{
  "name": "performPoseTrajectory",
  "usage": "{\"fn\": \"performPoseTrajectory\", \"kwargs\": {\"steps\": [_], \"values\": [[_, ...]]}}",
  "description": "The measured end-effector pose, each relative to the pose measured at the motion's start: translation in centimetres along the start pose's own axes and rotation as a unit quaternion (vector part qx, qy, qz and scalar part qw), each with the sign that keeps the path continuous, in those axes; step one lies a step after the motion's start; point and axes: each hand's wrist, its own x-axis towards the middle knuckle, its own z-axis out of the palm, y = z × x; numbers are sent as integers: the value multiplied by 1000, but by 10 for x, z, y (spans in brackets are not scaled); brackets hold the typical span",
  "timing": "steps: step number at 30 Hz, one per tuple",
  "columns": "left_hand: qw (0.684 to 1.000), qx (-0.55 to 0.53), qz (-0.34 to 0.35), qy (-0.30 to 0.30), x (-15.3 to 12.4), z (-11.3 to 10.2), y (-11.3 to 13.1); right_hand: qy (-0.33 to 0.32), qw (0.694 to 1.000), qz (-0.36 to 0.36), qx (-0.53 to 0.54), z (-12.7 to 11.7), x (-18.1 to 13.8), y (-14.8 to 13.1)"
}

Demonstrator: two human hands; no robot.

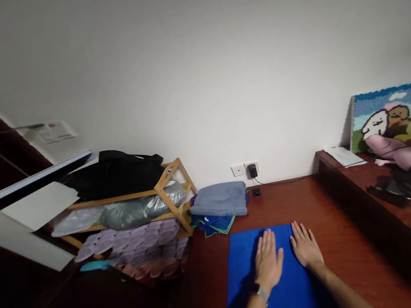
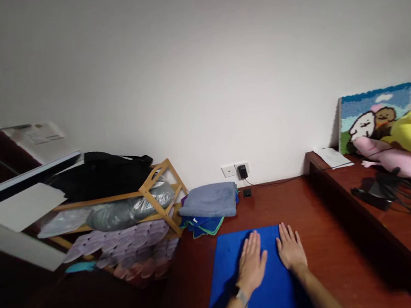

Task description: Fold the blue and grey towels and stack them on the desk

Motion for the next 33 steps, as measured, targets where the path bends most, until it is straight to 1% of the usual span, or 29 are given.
{"fn": "performPoseTrajectory", "kwargs": {"steps": [1, 2, 3, 4, 5, 7, 9, 11, 13, 14, 16, 18, 21, 23, 24, 25, 26, 28, 29, 30, 32, 33], "values": [[1000, -12, 11, -15, 15, 9, 9, 1, 1000, -2, -5, 1, 0, 1], [999, -19, 18, -28, 26, 18, 13, 3, 1000, -4, -10, 3, 0, 1], [999, -22, 22, -38, 32, 26, 10, 7, 1000, -6, -13, 5, 1, 2], [999, -18, 24, -43, 34, 31, 3, 11, 1000, -7, -15, 7, 1, 2], [999, -9, 22, -46, 33, 32, -11, 14, 1000, -8, -17, 8, 2, 2], [999, 21, 3, -49, 22, 27, -49, 15, 1000, -7, -18, 9, 2, 2], [996, 54, -48, -58, 7, 13, -94, 9, 1000, -3, -18, 6, 2, 0], [993, 69, -81, -54, -8, -3, -134, 2, 1000, 4, -20, 3, 1, -1], [991, 72, -96, -51, -18, -12, -161, -4, 1000, 9, -24, 0, 0, -2], [991, 71, -100, -50, -21, -15, -168, -5, 1000, 11, -25, -1, 0, -2], [990, 72, -109, -45, -24, -14, -174, -7, 1000, 11, -25, -2, -1, -2], [988, 75, -131, -31, -23, -12, -175, -4, 1000, 9, -22, -1, -1, -2], [979, 84, -186, 1, -22, -11, -175, 1, 1000, 6, -23, 1, 0, -1], [972, 92, -213, 24, -22, -14, -170, 2, 1000, 7, -24, 2, 1, -1], [971, 95, -215, 36, -21, -15, -163, 2, 1000, 7, -22, 2, 1, -1], [973, 96, -204, 50, -18, -15, -152, 1, 1000, 7, -19, 1, 1, -2], [978, 92, -176, 62, -14, -14, -137, 2, 1000, 6, -16, 1, 1, -2], [991, 70, -82, 78, 0, -8, -93, 5, 1000, 6, -10, -1, 1, -2], [996, 52, -26, 68, 8, -2, -67, 6, 1000, 5, -9, -2, 1, -2], [998, 38, 15, 53, 18, 5, -40, 5, 1000, 4, -10, -3, 0, -2], [999, 14, 47, 19, 35, 22, 8, -4, 1000, -5, -19, -3, -1, 0], [999, 2, 50, 1, 41, 30, 26, -8, 1000, -12, -25, -2, -1, 1]]}}
